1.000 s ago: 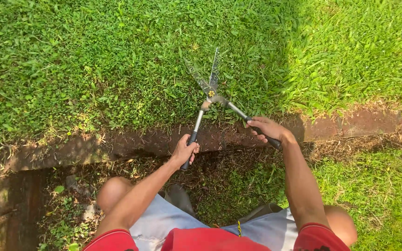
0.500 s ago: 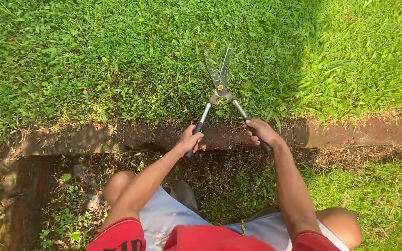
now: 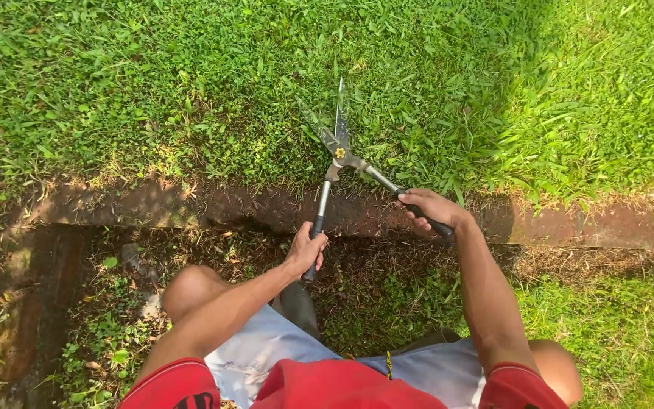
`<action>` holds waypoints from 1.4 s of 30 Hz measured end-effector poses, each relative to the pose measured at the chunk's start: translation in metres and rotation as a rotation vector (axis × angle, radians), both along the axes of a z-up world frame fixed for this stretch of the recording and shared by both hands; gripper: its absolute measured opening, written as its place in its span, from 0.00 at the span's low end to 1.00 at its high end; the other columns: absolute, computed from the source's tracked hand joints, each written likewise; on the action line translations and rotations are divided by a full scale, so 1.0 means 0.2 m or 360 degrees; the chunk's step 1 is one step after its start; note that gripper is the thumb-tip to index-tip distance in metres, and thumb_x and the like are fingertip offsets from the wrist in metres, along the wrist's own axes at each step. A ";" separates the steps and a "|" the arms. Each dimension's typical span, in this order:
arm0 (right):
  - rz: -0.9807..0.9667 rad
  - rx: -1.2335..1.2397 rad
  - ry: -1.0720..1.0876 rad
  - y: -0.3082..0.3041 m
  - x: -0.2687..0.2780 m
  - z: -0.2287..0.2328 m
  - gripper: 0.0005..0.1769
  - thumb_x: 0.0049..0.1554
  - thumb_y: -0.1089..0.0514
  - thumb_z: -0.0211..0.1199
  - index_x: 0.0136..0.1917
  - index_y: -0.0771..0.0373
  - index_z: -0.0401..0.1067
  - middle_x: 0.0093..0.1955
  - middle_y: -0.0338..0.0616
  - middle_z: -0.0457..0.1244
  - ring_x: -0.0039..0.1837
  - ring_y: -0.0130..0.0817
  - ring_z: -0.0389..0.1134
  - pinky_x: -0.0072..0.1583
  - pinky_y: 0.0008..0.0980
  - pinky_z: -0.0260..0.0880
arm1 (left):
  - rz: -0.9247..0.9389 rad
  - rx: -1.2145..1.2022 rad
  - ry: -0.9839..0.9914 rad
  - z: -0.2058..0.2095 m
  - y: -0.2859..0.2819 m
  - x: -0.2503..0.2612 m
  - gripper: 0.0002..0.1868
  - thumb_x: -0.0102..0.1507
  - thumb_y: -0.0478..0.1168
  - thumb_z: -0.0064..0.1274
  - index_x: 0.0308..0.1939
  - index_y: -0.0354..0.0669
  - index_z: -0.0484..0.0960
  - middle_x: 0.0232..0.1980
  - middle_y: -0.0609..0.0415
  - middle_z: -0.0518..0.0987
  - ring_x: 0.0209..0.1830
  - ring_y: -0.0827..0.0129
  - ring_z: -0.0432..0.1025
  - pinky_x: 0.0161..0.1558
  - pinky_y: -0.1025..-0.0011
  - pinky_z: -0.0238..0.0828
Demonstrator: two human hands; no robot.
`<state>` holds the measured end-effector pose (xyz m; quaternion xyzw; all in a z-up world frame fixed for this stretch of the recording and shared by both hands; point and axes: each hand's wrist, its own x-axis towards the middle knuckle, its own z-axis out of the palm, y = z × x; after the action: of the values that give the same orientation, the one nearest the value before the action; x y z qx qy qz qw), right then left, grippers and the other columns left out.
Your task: Trimming grass along a concrete border using garden shears.
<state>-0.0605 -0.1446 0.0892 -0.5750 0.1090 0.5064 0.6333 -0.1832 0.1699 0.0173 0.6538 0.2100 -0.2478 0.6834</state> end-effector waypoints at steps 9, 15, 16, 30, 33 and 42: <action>-0.0240 0.0006 -0.0082 0.38 -0.10 -0.24 0.14 0.68 0.48 0.46 0.51 0.61 0.62 0.32 0.32 0.56 0.25 0.19 0.54 0.25 0.20 0.57 | 0.0371 -0.0162 0.0075 0.01 -0.23 0.12 0.12 0.66 0.35 0.45 0.46 0.43 0.56 0.26 0.57 0.68 0.12 0.73 0.64 0.12 0.72 0.65; -0.0230 -0.0099 -0.0120 0.45 -0.02 -0.20 0.12 0.67 0.50 0.49 0.51 0.61 0.62 0.30 0.34 0.56 0.23 0.20 0.53 0.23 0.21 0.55 | 0.0355 -0.0100 0.0030 -0.22 -0.16 0.17 0.11 0.66 0.35 0.46 0.47 0.43 0.59 0.26 0.56 0.69 0.12 0.74 0.63 0.11 0.73 0.65; -0.0239 -0.0095 -0.0133 0.47 0.01 -0.23 0.12 0.67 0.50 0.49 0.51 0.61 0.62 0.30 0.34 0.56 0.23 0.20 0.53 0.23 0.21 0.55 | 0.0346 -0.0099 0.0016 -0.19 -0.17 0.21 0.11 0.66 0.35 0.46 0.47 0.43 0.59 0.26 0.56 0.69 0.12 0.74 0.63 0.11 0.73 0.65; 0.0350 -0.0126 -0.0329 0.20 0.24 0.04 0.14 0.66 0.53 0.49 0.58 0.63 0.67 0.30 0.36 0.59 0.24 0.20 0.53 0.23 0.20 0.56 | 0.0046 0.0037 -0.0151 0.01 0.30 0.01 0.14 0.64 0.33 0.48 0.50 0.40 0.61 0.27 0.56 0.70 0.13 0.74 0.65 0.12 0.74 0.67; 0.0215 0.0076 -0.0246 0.30 0.21 -0.09 0.15 0.67 0.51 0.46 0.55 0.65 0.66 0.30 0.34 0.58 0.24 0.19 0.53 0.23 0.20 0.57 | 0.0148 0.0005 -0.0145 -0.05 0.33 0.06 0.13 0.63 0.33 0.49 0.49 0.39 0.63 0.30 0.55 0.73 0.16 0.75 0.68 0.16 0.75 0.70; 0.0049 -0.0130 -0.0342 0.58 0.13 0.09 0.13 0.68 0.51 0.54 0.51 0.64 0.65 0.32 0.33 0.58 0.26 0.17 0.54 0.26 0.19 0.57 | 0.0337 0.0002 -0.0006 -0.08 0.40 0.17 0.09 0.64 0.33 0.48 0.47 0.41 0.66 0.28 0.55 0.72 0.16 0.75 0.65 0.16 0.76 0.67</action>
<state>-0.0342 -0.0296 0.1081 -0.6529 0.0521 0.4466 0.6095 -0.1486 0.2509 0.0008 0.6290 0.2766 -0.1728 0.7056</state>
